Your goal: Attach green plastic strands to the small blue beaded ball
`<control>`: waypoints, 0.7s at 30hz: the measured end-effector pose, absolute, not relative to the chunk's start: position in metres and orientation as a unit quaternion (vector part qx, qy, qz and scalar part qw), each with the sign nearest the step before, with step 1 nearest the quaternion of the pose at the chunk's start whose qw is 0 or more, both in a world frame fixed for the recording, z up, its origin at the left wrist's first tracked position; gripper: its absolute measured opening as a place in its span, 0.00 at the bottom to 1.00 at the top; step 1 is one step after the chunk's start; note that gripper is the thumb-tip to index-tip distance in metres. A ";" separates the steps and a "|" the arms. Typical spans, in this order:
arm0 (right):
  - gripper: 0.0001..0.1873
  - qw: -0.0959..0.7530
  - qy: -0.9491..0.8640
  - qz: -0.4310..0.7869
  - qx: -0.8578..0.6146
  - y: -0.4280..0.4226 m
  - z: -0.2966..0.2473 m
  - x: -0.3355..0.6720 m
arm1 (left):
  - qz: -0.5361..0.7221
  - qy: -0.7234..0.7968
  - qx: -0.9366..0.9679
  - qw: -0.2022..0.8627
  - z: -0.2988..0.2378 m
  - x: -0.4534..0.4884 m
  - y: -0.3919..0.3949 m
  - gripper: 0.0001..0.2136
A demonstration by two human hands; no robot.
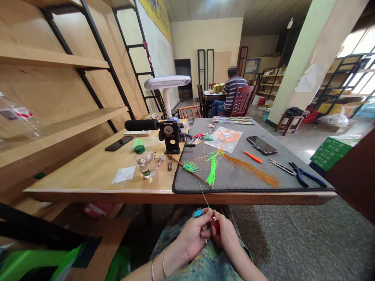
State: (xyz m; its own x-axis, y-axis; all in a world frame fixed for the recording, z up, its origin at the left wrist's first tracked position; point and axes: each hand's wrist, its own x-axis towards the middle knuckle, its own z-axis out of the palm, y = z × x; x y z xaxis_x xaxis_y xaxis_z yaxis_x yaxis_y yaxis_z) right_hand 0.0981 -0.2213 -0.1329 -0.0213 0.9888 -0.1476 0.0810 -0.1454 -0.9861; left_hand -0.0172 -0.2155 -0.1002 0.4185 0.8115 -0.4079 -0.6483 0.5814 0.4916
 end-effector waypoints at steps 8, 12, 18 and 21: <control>0.28 0.462 -0.483 0.523 -0.528 -0.221 -0.135 0.099 | 0.439 0.308 0.125 0.835 -0.100 -0.017 -0.215 0.12; 0.29 0.464 -0.478 0.529 -0.526 -0.221 -0.137 0.099 | 0.440 0.308 0.128 0.834 -0.103 -0.017 -0.214 0.11; 0.31 0.461 -0.466 0.539 -0.530 -0.222 -0.135 0.098 | 0.439 0.310 0.126 0.833 -0.100 -0.017 -0.215 0.11; 0.32 0.488 -0.481 0.492 -0.537 -0.221 -0.134 0.097 | 0.437 0.313 0.115 0.836 -0.098 -0.017 -0.215 0.09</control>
State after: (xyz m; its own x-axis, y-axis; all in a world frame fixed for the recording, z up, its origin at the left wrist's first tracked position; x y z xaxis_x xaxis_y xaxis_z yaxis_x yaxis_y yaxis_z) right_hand 0.0974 -0.2213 -0.1340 0.0534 0.9968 -0.0588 0.0358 -0.0607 -0.9975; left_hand -0.0166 -0.2153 -0.0977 0.4231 0.8015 -0.4225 -0.6582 0.5924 0.4646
